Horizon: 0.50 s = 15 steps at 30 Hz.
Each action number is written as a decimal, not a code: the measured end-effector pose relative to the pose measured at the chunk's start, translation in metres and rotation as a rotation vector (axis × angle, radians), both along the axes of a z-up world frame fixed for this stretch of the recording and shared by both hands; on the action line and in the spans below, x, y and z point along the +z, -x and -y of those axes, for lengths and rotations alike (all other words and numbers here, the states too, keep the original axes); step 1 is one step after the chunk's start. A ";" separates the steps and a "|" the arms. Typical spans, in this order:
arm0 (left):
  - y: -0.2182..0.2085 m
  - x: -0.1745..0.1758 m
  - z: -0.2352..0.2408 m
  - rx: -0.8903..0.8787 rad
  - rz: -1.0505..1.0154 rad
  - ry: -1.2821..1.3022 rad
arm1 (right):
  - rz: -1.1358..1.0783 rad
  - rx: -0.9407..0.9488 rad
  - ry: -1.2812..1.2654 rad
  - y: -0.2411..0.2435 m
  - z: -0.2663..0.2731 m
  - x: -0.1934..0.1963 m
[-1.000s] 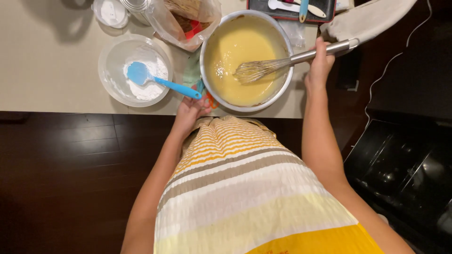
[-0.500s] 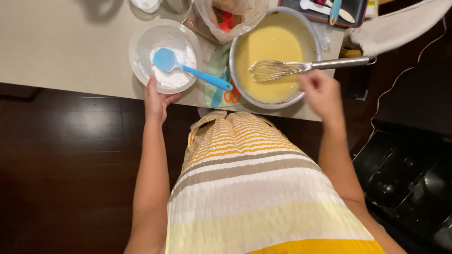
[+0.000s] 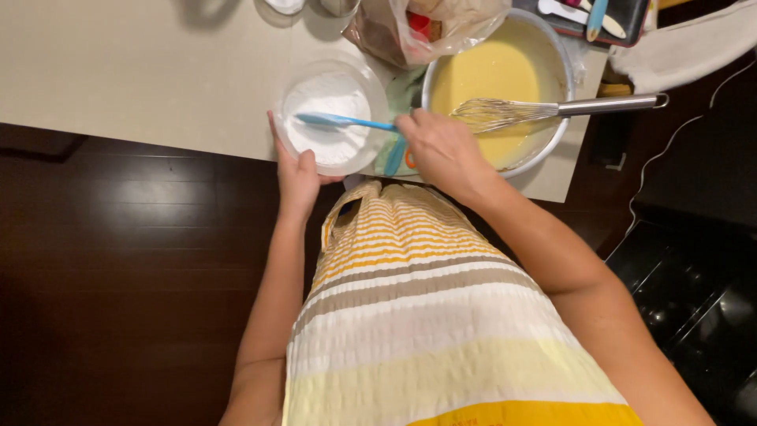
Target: The person pours oil from a measuring cup into a bowl of batter and whisks it, then uses a spatula to add flour and whisks the mixture together.
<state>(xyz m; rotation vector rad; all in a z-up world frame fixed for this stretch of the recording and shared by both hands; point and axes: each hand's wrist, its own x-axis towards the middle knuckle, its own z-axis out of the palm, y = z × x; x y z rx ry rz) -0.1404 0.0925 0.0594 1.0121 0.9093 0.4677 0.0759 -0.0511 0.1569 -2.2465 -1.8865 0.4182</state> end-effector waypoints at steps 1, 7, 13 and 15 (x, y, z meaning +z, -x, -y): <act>0.002 0.008 0.001 -0.019 0.021 -0.016 | 0.025 -0.010 -0.021 -0.002 0.007 0.010; -0.005 0.036 0.012 -0.048 0.068 -0.098 | 0.122 -0.040 0.048 -0.007 0.033 0.024; -0.024 0.041 0.031 -0.088 -0.057 -0.244 | -0.244 -0.172 -0.045 0.014 0.060 0.004; -0.024 0.045 0.042 -0.096 -0.039 -0.308 | -0.416 -0.316 0.129 0.010 0.066 0.000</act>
